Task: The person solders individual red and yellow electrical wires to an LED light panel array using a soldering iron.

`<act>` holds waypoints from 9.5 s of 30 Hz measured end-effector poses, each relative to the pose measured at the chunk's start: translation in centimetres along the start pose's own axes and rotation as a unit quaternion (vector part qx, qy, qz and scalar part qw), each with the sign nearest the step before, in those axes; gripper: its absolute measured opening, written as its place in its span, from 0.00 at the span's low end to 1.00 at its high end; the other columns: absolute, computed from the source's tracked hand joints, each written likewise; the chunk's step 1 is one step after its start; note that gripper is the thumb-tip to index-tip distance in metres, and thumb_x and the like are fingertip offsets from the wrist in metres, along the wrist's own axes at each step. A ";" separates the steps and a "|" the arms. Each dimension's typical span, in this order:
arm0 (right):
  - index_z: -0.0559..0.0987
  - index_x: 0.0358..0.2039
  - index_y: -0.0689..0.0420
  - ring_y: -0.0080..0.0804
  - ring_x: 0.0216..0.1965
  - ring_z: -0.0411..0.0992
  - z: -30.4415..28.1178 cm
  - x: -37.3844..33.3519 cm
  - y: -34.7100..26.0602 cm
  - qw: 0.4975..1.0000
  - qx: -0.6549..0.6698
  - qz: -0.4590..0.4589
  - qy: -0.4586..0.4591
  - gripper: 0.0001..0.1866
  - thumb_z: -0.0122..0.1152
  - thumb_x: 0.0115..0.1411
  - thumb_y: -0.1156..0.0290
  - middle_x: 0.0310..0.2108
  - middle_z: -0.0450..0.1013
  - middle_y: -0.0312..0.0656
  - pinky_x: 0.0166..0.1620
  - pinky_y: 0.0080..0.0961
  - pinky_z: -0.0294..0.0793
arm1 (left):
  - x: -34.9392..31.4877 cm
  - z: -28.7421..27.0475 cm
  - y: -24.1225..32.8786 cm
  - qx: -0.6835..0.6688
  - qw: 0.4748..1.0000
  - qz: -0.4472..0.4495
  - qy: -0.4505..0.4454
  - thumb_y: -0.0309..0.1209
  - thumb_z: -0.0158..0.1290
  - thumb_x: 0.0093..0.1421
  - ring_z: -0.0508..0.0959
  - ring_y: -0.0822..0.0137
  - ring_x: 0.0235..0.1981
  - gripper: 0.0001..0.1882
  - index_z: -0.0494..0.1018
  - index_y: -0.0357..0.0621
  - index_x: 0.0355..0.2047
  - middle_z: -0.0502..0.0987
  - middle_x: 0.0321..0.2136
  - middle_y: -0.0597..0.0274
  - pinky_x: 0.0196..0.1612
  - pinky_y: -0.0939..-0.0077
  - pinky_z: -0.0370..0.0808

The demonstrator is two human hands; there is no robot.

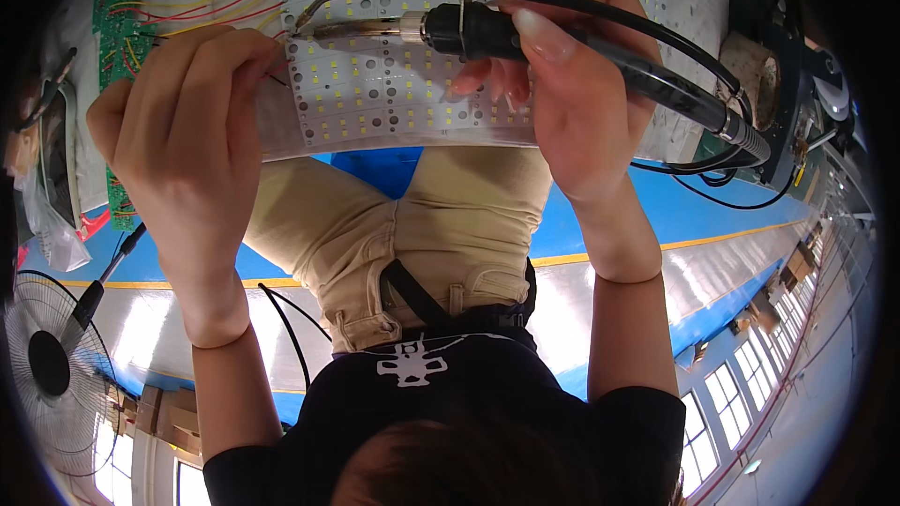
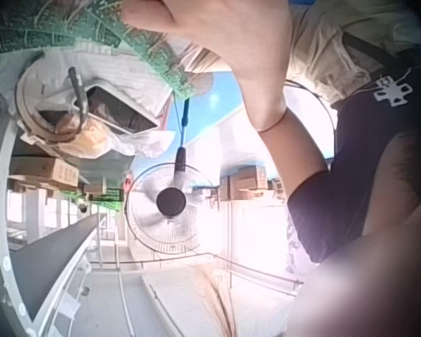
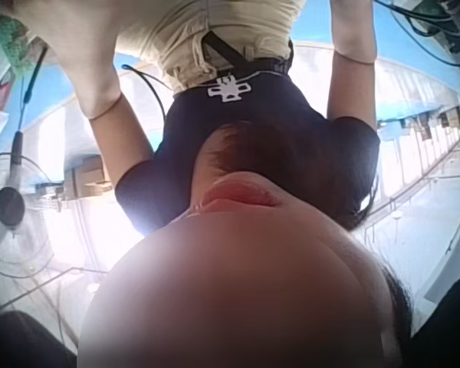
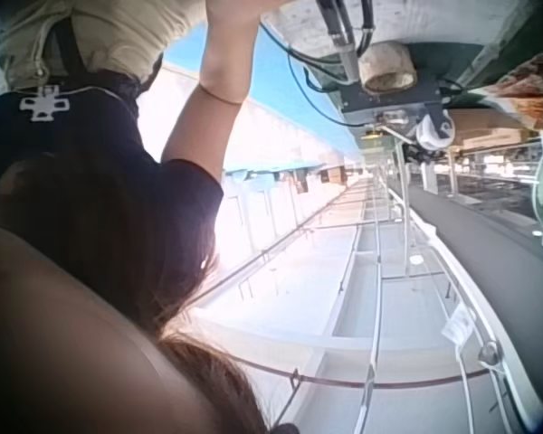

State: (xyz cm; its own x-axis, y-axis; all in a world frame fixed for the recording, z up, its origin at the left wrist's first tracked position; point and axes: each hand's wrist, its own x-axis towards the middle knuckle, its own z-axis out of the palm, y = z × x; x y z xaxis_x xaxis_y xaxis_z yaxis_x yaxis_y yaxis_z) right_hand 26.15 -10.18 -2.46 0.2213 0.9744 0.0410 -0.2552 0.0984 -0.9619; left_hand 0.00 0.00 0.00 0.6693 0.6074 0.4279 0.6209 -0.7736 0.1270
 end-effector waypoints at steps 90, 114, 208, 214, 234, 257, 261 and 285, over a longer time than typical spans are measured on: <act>0.78 0.40 0.66 0.31 0.21 0.65 1.6 1.8 0.6 0.990 0.123 0.005 0.071 0.16 0.54 0.68 0.63 0.18 0.65 0.40 0.31 0.30 0.71 | -1.6 -4.8 -7.9 0.028 0.999 -0.032 0.011 0.23 0.66 0.51 0.76 0.63 0.35 0.11 0.80 0.48 0.34 0.76 0.35 0.67 0.42 0.65 0.68; 0.75 0.45 0.61 0.23 0.21 0.56 0.6 1.6 1.7 0.989 0.126 0.005 0.076 0.15 0.43 0.75 0.64 0.18 0.61 0.34 0.31 0.26 0.63 | -0.7 -4.5 -7.9 0.045 0.995 0.084 -0.012 0.23 0.65 0.47 0.78 0.66 0.33 0.11 0.80 0.50 0.31 0.81 0.30 0.71 0.39 0.68 0.68; 0.74 0.45 0.61 0.25 0.22 0.57 0.1 1.6 1.9 0.990 0.122 0.010 0.067 0.15 0.43 0.75 0.64 0.19 0.61 0.35 0.31 0.27 0.65 | 0.3 -2.4 -6.1 -0.151 0.983 0.094 -0.040 0.25 0.68 0.47 0.79 0.64 0.34 0.10 0.79 0.50 0.29 0.80 0.26 0.69 0.43 0.68 0.66; 0.75 0.46 0.62 0.25 0.22 0.57 0.6 1.5 1.7 0.990 0.118 0.009 0.071 0.16 0.42 0.75 0.64 0.19 0.61 0.35 0.31 0.27 0.65 | 0.1 -1.6 -4.8 -0.209 0.975 0.070 -0.022 0.21 0.67 0.49 0.79 0.63 0.30 0.09 0.81 0.46 0.30 0.80 0.26 0.66 0.39 0.68 0.71; 0.70 0.40 0.58 0.30 0.17 0.70 1.5 1.8 1.4 0.983 0.115 0.018 0.140 0.11 0.53 0.69 0.63 0.19 0.70 0.41 0.22 0.31 0.76 | -1.4 -1.1 -3.5 -0.267 0.963 -0.043 -0.016 0.17 0.65 0.50 0.78 0.66 0.27 0.09 0.80 0.42 0.31 0.80 0.27 0.64 0.33 0.73 0.71; 0.72 0.41 0.60 0.25 0.15 0.59 1.0 1.5 0.7 0.984 0.153 0.010 0.091 0.13 0.45 0.73 0.63 0.16 0.62 0.37 0.24 0.28 0.70 | -1.7 0.4 -2.2 -0.220 0.975 -0.002 0.031 0.15 0.69 0.45 0.78 0.68 0.34 0.13 0.84 0.41 0.32 0.82 0.32 0.63 0.38 0.76 0.73; 0.75 0.48 0.64 0.26 0.18 0.58 1.1 0.5 0.3 0.998 0.030 -0.014 0.053 0.19 0.38 0.74 0.63 0.17 0.63 0.37 0.26 0.30 0.66 | -1.9 0.6 -2.1 -0.240 0.969 -0.043 0.029 0.16 0.70 0.44 0.77 0.69 0.33 0.13 0.84 0.42 0.31 0.82 0.31 0.64 0.39 0.76 0.71; 0.74 0.35 0.79 0.31 0.18 0.72 2.8 -1.1 0.8 0.994 -0.052 -0.078 0.059 0.17 0.40 0.71 0.78 0.34 0.64 0.39 0.21 0.24 0.77 | -1.6 1.0 -1.9 -0.208 0.977 -0.017 0.041 0.19 0.71 0.41 0.79 0.69 0.30 0.13 0.84 0.45 0.30 0.82 0.27 0.67 0.40 0.75 0.67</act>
State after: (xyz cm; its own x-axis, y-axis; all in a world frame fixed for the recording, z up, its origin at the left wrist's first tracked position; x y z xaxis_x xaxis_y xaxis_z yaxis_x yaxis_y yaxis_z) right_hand 23.11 -10.63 -2.49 0.3617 0.9175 0.1656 -0.1119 0.2190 -0.9693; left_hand -1.84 0.67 -1.88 0.6053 0.6312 0.4849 0.4113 -0.7696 0.4884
